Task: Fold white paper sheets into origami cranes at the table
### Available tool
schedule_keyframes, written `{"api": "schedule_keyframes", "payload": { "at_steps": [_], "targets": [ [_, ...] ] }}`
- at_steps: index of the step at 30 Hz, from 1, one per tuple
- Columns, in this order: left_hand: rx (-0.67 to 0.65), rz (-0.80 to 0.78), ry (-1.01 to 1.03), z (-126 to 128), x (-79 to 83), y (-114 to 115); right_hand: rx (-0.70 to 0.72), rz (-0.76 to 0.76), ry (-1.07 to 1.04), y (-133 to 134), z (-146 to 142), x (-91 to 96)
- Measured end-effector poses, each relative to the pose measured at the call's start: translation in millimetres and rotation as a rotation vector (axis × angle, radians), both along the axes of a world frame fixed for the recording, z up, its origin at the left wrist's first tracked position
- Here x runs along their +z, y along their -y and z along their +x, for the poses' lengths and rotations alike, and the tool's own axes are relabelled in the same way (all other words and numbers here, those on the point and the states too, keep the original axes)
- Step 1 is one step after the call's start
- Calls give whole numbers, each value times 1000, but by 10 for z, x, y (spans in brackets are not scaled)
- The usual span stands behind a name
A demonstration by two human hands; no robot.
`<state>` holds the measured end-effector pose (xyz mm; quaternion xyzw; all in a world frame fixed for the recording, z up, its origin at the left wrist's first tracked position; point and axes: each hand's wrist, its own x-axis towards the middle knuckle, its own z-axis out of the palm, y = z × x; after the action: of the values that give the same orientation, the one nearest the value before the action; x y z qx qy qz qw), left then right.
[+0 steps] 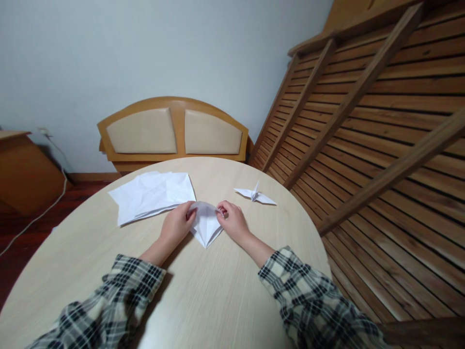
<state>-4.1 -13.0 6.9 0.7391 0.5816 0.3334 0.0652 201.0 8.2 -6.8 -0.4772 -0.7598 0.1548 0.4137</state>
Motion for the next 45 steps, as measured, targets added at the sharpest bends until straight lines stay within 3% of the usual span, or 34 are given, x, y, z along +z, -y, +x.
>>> {"api": "schedule_keyframes", "payload": {
  "at_steps": [11,18,34,37,41,45],
  "targets": [
    [83,-94,30,66,52,41,16,-56,-85,30,-48,-23],
    [136,-85,-80,82,73,33,-3,-26,-64,76,-89,42],
    [126,-69,-175,77,90,40,-47,-6,-71,89,-109,70],
    [76,-81,-89,62,84,42,-56,-32,-82,76,-76,55],
    [-80,-145,252,33,63,23,-71,-61,-107,36,-17,18],
    [-135,-177,498,4,37,-6,-65,-90,-159,-5,14,-11]
  ]
}}
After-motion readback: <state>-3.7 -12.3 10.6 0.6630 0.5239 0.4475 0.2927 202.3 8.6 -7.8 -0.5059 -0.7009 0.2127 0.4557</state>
